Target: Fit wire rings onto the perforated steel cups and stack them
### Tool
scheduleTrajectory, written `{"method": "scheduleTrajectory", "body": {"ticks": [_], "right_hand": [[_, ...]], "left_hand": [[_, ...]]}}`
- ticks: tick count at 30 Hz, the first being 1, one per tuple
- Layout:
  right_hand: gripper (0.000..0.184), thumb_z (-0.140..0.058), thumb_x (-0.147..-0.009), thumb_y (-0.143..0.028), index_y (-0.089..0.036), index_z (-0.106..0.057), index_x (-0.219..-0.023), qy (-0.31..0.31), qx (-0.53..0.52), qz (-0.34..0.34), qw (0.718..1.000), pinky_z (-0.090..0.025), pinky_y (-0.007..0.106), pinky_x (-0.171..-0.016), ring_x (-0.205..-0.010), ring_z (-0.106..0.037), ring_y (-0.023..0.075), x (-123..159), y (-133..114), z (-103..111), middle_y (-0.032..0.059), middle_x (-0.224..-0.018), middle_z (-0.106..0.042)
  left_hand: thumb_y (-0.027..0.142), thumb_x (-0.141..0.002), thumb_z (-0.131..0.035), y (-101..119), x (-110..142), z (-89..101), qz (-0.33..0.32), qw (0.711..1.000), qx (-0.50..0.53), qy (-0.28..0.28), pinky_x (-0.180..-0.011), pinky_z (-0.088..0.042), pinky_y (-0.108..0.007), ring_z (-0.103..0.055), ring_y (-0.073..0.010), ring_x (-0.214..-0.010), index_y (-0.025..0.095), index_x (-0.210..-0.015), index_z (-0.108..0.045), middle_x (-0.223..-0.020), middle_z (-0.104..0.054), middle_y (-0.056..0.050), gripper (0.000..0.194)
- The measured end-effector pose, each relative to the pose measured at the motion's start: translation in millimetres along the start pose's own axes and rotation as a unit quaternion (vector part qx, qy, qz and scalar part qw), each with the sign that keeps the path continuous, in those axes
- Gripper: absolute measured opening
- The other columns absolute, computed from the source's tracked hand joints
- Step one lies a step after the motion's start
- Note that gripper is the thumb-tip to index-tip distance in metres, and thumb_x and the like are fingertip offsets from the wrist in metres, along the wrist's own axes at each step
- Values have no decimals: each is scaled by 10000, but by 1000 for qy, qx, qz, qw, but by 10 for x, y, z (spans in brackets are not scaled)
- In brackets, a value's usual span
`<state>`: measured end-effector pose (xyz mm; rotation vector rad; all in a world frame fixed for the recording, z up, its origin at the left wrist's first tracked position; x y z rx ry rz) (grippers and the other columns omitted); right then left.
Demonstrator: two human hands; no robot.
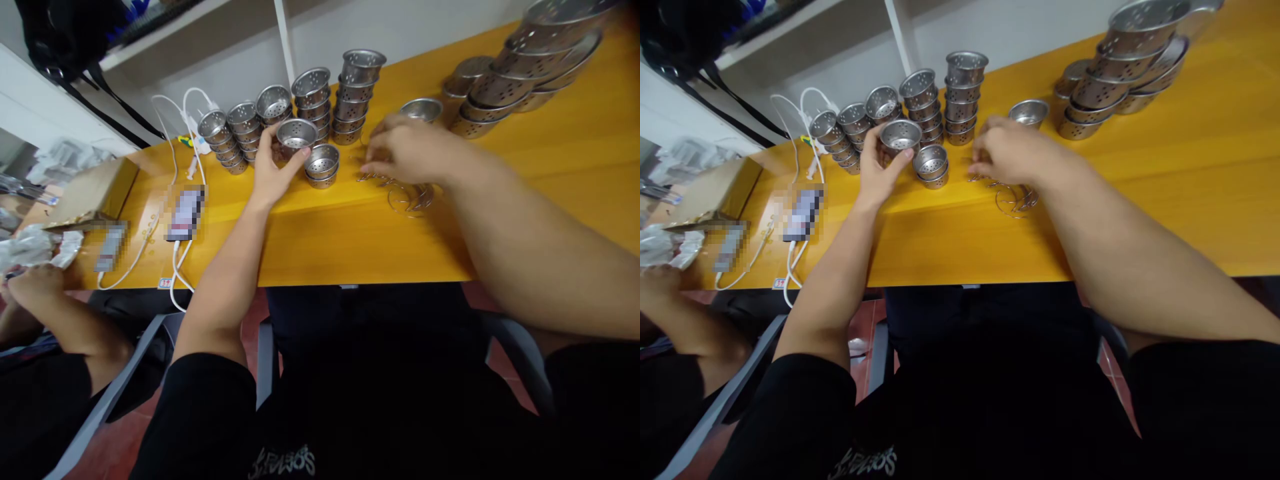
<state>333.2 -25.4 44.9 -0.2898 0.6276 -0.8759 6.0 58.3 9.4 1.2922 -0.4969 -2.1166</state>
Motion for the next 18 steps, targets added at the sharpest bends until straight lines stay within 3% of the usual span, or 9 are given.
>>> {"method": "scheduleTrajectory", "body": {"ticks": [2, 4, 7, 10, 14, 18], "right_hand": [[304, -950, -957, -536, -264, -820, -1001, -65, 55, -17, 996, -583, 712, -1180, -1229, -705, 442, 2, 118, -41, 149, -1088, -746], [262, -932, -979, -451, -229, -823, -1065, -80, 100, -36, 991, -583, 681, -1173, -1242, -710, 436, 1, 87, -37, 171, -1141, -748], [309, -839, -1075, -416, -219, -792, -1309, -12, 77, -39, 996, -547, 653, -1227, -1323, -708, 425, -6, -178, 14, 204, -1386, -745], [403, -776, -1137, -520, -287, -735, -1463, 45, -21, 1, 999, -543, 605, -1249, -1340, -712, 385, -12, -469, -8, 145, -1484, -754], [438, -792, -1087, -670, -369, -786, -1405, 64, -66, 20, 996, -575, 615, -1224, -1357, -713, 421, -28, -602, -109, 98, -1433, -789], [377, -769, -1094, -628, -377, -825, -1369, 71, -63, 17, 995, -596, 651, -1190, -1302, -746, 442, -47, -572, -140, 106, -1381, -807]], "left_hand": [[908, -911, -825, -54, 24, -83, 24, 999, 34, -18, -1304, -598, -551, -763, -316, -1447, 362, -1565, -546, -1524, -731, -93, 897], [910, -886, -851, -49, 46, -171, 37, 997, 53, -51, -1306, -600, -554, -759, -322, -1474, 342, -1564, -541, -1566, -729, -110, 938], [908, -895, -842, 2, 73, -268, 47, 992, 59, -103, -1335, -579, -564, -728, -332, -1544, 333, -1609, -523, -1631, -709, -125, 971], [881, -911, -848, 88, 85, -303, 45, 989, 58, -127, -1359, -568, -559, -708, -335, -1581, 325, -1625, -540, -1665, -702, -127, 955], [862, -912, -862, 237, 91, -289, 51, 989, 65, -120, -1340, -603, -535, -729, -334, -1549, 288, -1572, -612, -1629, -737, -131, 909], [827, -916, -882, 310, 105, -282, 81, 984, 85, -131, -1316, -629, -533, -736, -341, -1522, 257, -1542, -644, -1603, -751, -150, 879]]}}
Point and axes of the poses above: each hand's wrist, its own x-axis away from the middle knuckle, its own z-axis out of the back of the hand, y = z × x, the point moved 4 cm from there along -x, towards the middle knuckle
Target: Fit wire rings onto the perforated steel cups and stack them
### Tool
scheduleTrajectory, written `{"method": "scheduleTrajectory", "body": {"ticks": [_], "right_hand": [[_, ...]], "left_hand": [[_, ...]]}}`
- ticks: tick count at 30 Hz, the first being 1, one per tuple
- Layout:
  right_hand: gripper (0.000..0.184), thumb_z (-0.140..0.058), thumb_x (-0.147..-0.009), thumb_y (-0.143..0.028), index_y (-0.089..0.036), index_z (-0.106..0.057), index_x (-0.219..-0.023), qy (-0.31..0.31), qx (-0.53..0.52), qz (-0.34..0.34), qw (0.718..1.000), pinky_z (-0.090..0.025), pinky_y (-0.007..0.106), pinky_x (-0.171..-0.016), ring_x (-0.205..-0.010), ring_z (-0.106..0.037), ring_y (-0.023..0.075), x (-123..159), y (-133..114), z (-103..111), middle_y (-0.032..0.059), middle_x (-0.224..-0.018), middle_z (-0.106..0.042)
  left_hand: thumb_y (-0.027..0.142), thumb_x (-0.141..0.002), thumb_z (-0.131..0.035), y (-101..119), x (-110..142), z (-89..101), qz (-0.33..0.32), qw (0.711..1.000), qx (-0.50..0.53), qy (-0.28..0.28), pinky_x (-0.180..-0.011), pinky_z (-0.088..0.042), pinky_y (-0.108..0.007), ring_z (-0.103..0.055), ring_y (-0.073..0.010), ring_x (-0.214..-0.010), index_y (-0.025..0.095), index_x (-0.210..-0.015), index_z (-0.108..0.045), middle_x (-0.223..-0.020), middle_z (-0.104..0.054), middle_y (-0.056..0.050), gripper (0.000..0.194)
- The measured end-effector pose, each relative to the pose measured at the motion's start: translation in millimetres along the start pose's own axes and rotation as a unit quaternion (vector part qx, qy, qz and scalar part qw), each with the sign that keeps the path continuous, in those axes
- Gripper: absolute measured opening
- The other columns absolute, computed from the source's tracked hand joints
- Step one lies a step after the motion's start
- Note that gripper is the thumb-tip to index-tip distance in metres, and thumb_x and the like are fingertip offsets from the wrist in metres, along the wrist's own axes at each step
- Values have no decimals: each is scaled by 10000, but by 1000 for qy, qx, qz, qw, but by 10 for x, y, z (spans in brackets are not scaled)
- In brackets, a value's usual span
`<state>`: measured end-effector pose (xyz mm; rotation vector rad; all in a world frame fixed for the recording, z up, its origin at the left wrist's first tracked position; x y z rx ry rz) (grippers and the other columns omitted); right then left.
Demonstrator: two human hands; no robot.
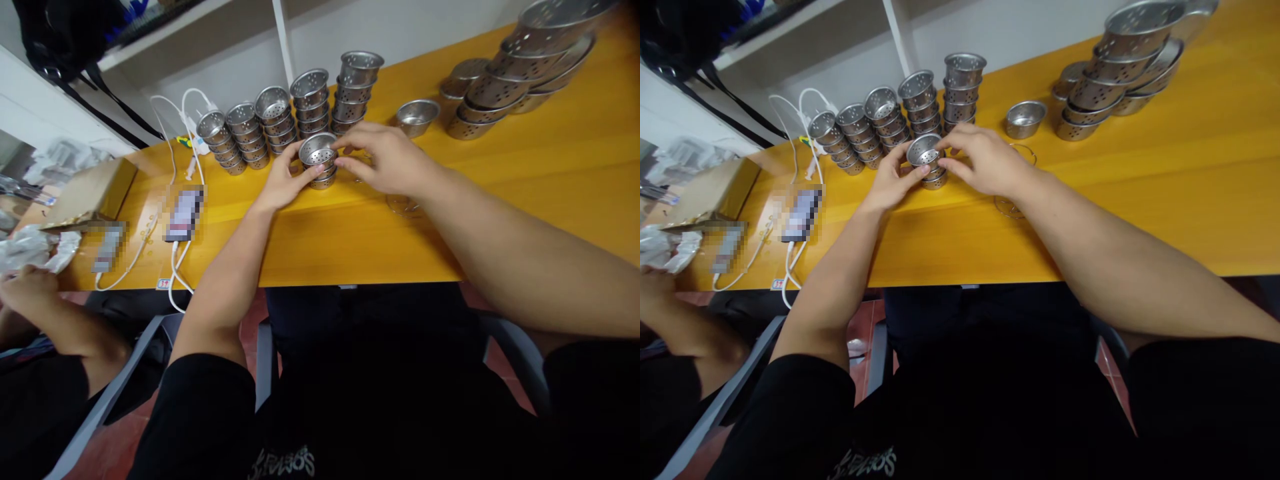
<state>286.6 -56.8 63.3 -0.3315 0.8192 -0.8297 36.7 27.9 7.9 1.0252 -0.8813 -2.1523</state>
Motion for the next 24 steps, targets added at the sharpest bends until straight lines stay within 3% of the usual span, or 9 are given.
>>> {"method": "scheduleTrajectory", "body": {"ticks": [6, 12, 16, 19, 21, 24], "right_hand": [[364, -716, -1128, -639, -382, -848, -1349, -5, -1, -4, 1000, -593, 654, -1193, -1257, -754, 421, 9, 44, -34, 85, -1303, -840], [397, -672, -1144, -588, -380, -802, -1456, -3, 34, -33, 999, -599, 590, -1212, -1272, -753, 386, 0, 28, -37, 86, -1415, -804], [457, -653, -1150, -300, -225, -740, -1592, 48, 129, -150, 979, -565, 428, -1232, -1190, -768, 287, 0, 160, 240, 166, -1562, -707], [523, -686, -1141, -184, -120, -707, -1660, 45, 218, -260, 940, -506, 387, -1272, -1374, -728, 305, 30, 357, 464, 256, -1647, -627], [446, -725, -1150, -178, -92, -774, -1585, 16, 253, -318, 914, -517, 392, -1220, -1454, -705, 335, 49, 483, 537, 289, -1595, -670], [249, -799, -1127, -202, -86, -898, -1324, -6, 267, -366, 892, -540, 402, -1036, -1339, -771, 329, 50, 591, 558, 275, -1358, -808]], "left_hand": [[863, -904, -863, -12, -4, -40, 25, 1000, 4, -7, -1329, -614, -612, -723, -374, -1531, 238, -1547, -611, -1608, -729, -178, 931], [895, -891, -849, 44, -3, -61, 28, 1000, 2, -5, -1315, -632, -633, -743, -376, -1510, 242, -1538, -610, -1605, -738, -182, 950], [940, -835, -867, 3, 16, -33, 41, 999, -11, 2, -1310, -635, -632, -734, -391, -1525, 259, -1553, -593, -1647, -712, -194, 1027], [948, -779, -910, -48, 22, 3, 35, 999, -28, 2, -1364, -582, -627, -650, -411, -1633, 290, -1675, -492, -1775, -605, -204, 1188], [950, -762, -921, -98, 15, 25, 27, 999, -39, 2, -1391, -545, -629, -599, -416, -1685, 314, -1728, -432, -1813, -562, -208, 1256], [966, -784, -886, -180, -5, 50, 9, 999, -47, 5, -1409, -509, -648, -549, -413, -1732, 350, -1765, -386, -1828, -546, -207, 1262]]}}
Point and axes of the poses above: each hand's wrist, its own x-axis away from the middle knuckle, its own z-axis out of the back of the hand, y = z × x, the point moved 4 cm from there along -x, towards the middle knuckle
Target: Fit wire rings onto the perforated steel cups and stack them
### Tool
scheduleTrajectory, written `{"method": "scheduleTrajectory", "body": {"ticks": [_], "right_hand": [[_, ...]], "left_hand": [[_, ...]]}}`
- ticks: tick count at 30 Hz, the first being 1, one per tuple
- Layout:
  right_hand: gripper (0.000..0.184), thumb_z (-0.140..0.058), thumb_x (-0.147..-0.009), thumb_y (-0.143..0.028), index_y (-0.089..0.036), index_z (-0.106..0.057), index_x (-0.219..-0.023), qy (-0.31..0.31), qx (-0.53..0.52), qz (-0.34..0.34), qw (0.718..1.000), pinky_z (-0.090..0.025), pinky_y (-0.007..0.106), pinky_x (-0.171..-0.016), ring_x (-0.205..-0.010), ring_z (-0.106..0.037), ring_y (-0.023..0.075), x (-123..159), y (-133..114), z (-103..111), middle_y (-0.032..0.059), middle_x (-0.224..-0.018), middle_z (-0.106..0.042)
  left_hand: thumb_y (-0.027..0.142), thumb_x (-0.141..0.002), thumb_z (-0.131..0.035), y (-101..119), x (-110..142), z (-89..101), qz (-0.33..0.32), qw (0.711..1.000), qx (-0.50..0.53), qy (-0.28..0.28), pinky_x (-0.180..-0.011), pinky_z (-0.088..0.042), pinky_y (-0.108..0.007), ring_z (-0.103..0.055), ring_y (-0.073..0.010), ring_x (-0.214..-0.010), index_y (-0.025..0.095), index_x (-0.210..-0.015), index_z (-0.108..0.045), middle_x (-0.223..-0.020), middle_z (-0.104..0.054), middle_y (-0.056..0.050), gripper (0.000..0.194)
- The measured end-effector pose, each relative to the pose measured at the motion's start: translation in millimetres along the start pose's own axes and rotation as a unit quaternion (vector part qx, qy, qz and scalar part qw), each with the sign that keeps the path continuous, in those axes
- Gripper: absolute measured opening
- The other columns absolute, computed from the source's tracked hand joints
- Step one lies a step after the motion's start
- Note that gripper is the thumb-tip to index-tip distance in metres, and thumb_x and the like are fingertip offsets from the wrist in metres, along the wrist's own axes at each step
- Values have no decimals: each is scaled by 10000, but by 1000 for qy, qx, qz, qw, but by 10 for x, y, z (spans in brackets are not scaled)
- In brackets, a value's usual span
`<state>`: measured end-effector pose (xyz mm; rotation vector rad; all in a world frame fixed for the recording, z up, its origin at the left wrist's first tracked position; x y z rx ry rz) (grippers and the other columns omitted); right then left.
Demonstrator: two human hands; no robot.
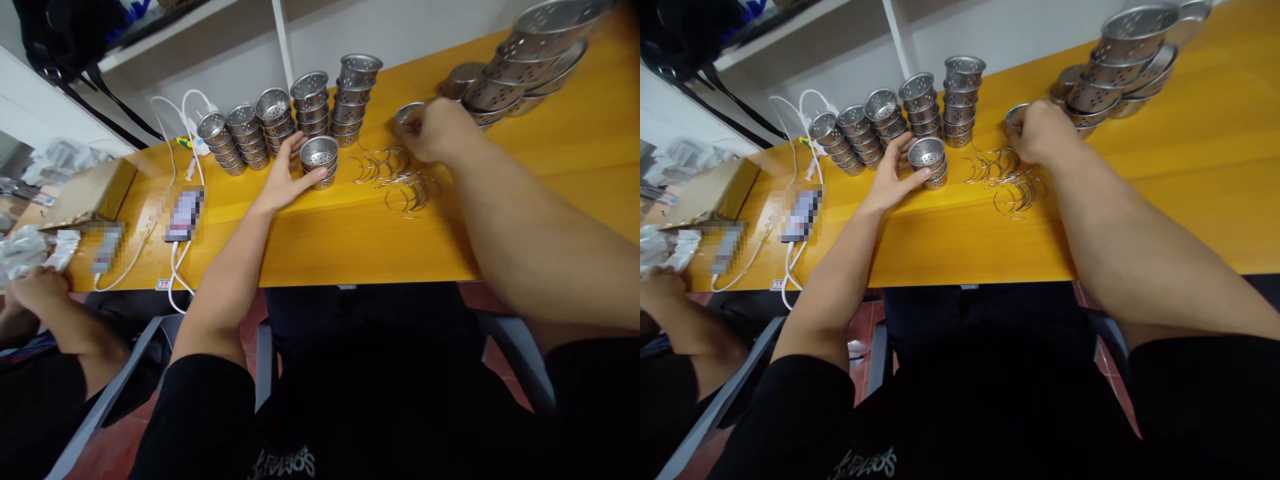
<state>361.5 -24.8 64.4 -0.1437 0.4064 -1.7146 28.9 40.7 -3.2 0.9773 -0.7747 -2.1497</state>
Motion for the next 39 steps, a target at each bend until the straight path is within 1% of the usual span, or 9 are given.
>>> {"method": "scheduleTrajectory", "body": {"ticks": [2, 6, 10, 12, 15, 20, 27, 34, 39], "right_hand": [[191, -849, -1091, -211, -98, -915, -1230, 1, -12, -14, 1000, -530, 416, -971, -1239, -797, 319, -17, 0, 4, 249, -1244, -847], [155, -832, -1091, -188, -141, -885, -1229, 59, -65, -1, 996, -554, 436, -1009, -1193, -787, 317, 25, -48, 154, 225, -1305, -838], [44, -746, -1116, -198, -231, -770, -1132, 176, -158, 192, 952, -552, 478, -1164, -1273, -726, 324, 278, -293, 374, 187, -1343, -791], [60, -695, -1159, -337, -295, -733, -1140, 157, -194, 292, 923, -563, 508, -1184, -1288, -702, 335, 462, -482, 358, 162, -1338, -775], [282, -611, -1186, -597, -352, -751, -1176, 69, -233, 360, 901, -578, 548, -1189, -1330, -684, 365, 681, -749, 177, 118, -1400, -747], [332, -684, -1125, -669, -413, -816, -1289, 17, -264, 382, 886, -625, 600, -1093, -1306, -706, 422, 812, -918, -69, 83, -1382, -756], [554, -698, -1100, -595, -484, -678, -1643, 54, -247, 321, 913, -637, 666, -1131, -1427, -645, 463, 761, -803, 64, 124, -1566, -668], [439, -726, -1081, -480, -423, -767, -1514, 31, -240, 361, 901, -590, 671, -1225, -1451, -629, 456, 783, -900, -98, 117, -1513, -667], [321, -740, -1090, -510, -384, -791, -1380, 2, -265, 379, 887, -625, 648, -1164, -1331, -679, 422, 791, -950, -204, 109, -1498, -680]], "left_hand": [[973, -835, -830, -32, -8, 16, -11, 1000, -3, 7, -1410, -495, -656, -538, -405, -1742, 391, -1772, -372, -1847, -531, -192, 1195], [953, -907, -767, 82, 7, 82, -30, 999, -23, 30, -1430, -462, -645, -552, -396, -1726, 421, -1774, -367, -1869, -506, -158, 1093], [912, -901, -815, 436, 30, 126, -64, 994, -60, 68, -1520, -367, -624, -479, -395, -1770, 422, -1785, -364, -1885, -469, -119, 1106], [888, -884, -856, 617, 29, 102, -93, 989, -86, 74, -1550, -326, -606, -419, -400, -1807, 436, -1807, -315, -1902, -432, -100, 1161], [886, -916, -815, 777, 15, 30, -129, 983, -114, 56, -1562, -290, -607, -347, -422, -1848, 442, -1837, -240, -1913, -398, -72, 1172], [899, -1000, -660, 788, 5, -12, -136, 982, -131, 28, -1548, -281, -645, -429, -445, -1801, 424, -1787, -344, -1847, -492, -68, 972], [878, -1014, -619, 780, 2, -15, -161, 977, -131, 48, -1527, -311, -667, -451, -427, -1776, 437, -1768, -360, -1836, -492, -76, 911], [876, -980, -687, 748, -11, 6, -149, 981, -117, 42, -1531, -266, -707, -437, -479, -1757, 423, -1733, -416, -1785, -504, -96, 919], [853, -971, -718, 735, -7, 22, -134, 983, -119, 41, -1533, -255, -696, -404, -486, -1763, 428, -1719, -452, -1759, -493, -103, 900]]}}
Point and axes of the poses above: each hand's wrist, its own x-axis away from the middle knuckle, its own z-axis out of the back of the hand, y = z × x, the point moved 4 cm from there along -x, towards the middle knuckle
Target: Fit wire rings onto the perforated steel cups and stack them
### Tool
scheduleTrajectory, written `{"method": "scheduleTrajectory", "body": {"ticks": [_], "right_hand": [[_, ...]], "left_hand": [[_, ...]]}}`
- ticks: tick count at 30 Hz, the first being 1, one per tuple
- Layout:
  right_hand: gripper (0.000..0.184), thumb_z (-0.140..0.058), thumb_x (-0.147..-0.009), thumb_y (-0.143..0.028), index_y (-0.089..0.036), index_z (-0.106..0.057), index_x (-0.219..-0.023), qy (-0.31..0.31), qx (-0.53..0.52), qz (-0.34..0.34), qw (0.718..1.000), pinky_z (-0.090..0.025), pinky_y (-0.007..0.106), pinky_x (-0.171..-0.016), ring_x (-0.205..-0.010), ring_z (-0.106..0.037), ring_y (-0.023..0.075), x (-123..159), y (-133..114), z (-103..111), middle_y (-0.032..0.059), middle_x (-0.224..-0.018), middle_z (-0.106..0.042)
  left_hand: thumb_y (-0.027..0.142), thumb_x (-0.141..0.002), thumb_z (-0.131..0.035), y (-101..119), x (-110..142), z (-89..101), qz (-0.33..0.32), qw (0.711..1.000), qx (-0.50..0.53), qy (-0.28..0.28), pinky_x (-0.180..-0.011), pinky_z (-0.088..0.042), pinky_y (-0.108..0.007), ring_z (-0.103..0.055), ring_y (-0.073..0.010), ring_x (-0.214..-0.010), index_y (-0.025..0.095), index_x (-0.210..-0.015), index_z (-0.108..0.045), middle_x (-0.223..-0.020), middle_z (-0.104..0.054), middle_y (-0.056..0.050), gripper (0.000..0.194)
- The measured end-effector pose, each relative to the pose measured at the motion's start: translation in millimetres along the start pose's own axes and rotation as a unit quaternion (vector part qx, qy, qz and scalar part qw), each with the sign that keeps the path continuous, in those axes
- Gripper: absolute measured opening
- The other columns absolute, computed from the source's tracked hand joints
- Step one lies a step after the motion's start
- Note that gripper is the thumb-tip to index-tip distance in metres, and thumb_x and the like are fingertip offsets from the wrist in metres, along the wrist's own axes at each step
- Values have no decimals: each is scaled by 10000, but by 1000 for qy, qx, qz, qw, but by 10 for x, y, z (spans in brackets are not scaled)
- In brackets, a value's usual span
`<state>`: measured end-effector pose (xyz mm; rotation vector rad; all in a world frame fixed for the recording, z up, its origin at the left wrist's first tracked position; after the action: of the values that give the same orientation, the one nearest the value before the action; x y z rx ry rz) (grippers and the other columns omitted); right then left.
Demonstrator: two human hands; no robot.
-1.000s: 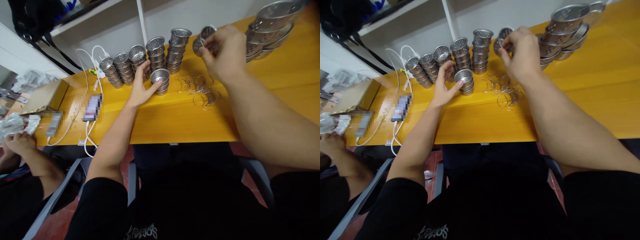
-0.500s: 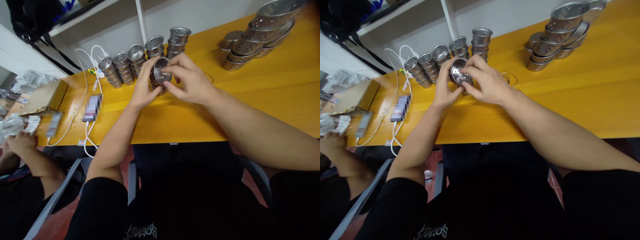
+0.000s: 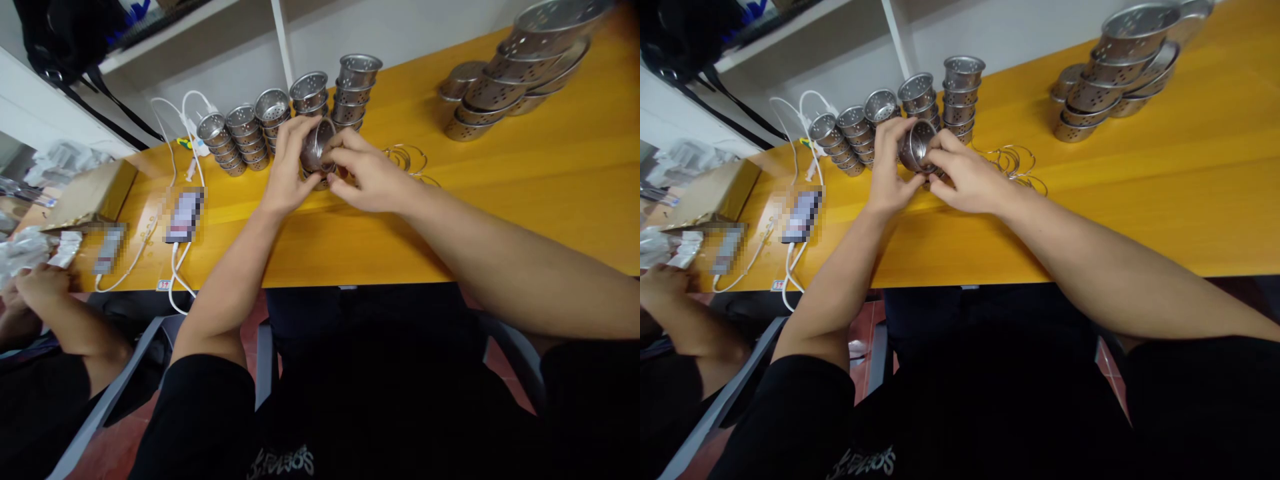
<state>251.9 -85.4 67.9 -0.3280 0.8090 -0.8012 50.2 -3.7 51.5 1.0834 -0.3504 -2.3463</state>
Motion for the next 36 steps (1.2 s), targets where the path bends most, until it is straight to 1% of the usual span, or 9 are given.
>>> {"method": "scheduleTrajectory", "body": {"ticks": [3, 8, 11, 14, 18, 24, 28, 31, 36], "right_hand": [[333, -740, -1101, -610, -395, -796, -1349, 22, -15, -20, 999, -659, 626, -1087, -1273, -697, 412, 5, 27, 53, 113, -1484, -692], [527, -653, -1086, -861, -419, -790, -1339, 86, -23, -60, 994, -674, 604, -1047, -1269, -704, 417, -9, 109, 150, 117, -1360, -745], [641, -635, -1023, -985, -393, -799, -1203, 98, -68, -80, 990, -675, 591, -1002, -1204, -725, 405, -47, 201, 121, 101, -1206, -780], [711, -740, -904, -1055, -351, -779, -997, 109, -171, -88, 975, -662, 558, -912, -1042, -735, 360, -86, 273, 85, 71, -1038, -785], [670, -1008, -724, -943, -326, -769, -834, 106, -292, -124, 942, -632, 503, -880, -850, -658, 267, -103, 289, 80, 22, -919, -780], [670, -1157, -540, -826, -307, -809, -781, 100, -377, -176, 904, -601, 465, -930, -840, -627, 230, -85, 301, 109, 10, -870, -767], [666, -1185, -518, -776, -281, -817, -772, 106, -387, -174, 899, -615, 439, -895, -799, -622, 206, -85, 352, 113, 12, -843, -758], [677, -1181, -534, -771, -253, -835, -798, 131, -388, -147, 900, -649, 411, -882, -770, -654, 190, -100, 315, 140, 25, -846, -765], [632, -1132, -675, -788, -287, -823, -904, 129, -471, -110, 866, -697, 460, -1051, -982, -786, 255, -134, 285, 216, 45, -1031, -847]], "left_hand": [[788, -985, -738, -6, -4, 4, 1, 1000, -1, 6, -1545, -228, -681, -380, -477, -1776, 448, -1718, -459, -1758, -477, -93, 854], [681, -1023, -719, 3, -16, 11, -6, 1000, -3, 14, -1546, -206, -704, -368, -476, -1782, 460, -1711, -482, -1757, -463, -78, 761], [657, -1024, -728, 22, -19, 10, -14, 1000, -4, 5, -1528, -238, -723, -408, -482, -1760, 455, -1709, -495, -1743, -473, -76, 752], [636, -1022, -743, 36, -19, 15, -18, 1000, -12, 3, -1520, -266, -712, -434, -476, -1742, 439, -1703, -514, -1734, -496, -86, 746], [583, -1011, -764, 47, -15, 10, -27, 999, -19, -11, -1524, -288, -684, -460, -456, -1729, 436, -1697, -528, -1733, -510, -80, 740], [578, -1008, -777, 36, -13, -4, 0, 999, -6, -33, -1522, -296, -674, -437, -458, -1747, 431, -1678, -556, -1754, -511, -75, 720], [611, -1024, -741, 33, -24, -7, -26, 999, -18, -31, -1515, -299, -681, -440, -458, -1748, 415, -1693, -532, -1733, -521, -79, 727], [685, -1049, -675, -3, -26, 21, -30, 999, -32, -21, -1528, -288, -661, -403, -412, -1773, 439, -1715, -463, -1771, -500, -52, 741], [870, -965, -756, -250, 25, 116, 7, 997, -30, 73, -1470, -426, -605, -510, -369, -1714, 409, -1704, -384, -1753, -567, -80, 947]]}}
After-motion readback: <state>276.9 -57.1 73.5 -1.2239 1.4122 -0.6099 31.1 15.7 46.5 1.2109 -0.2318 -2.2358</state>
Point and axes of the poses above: each hand's wrist, its own x-axis away from the middle knuckle, its own z-axis out of the back of the hand, y = z × x, the point moved 4 cm from there along -x, towards the middle knuckle
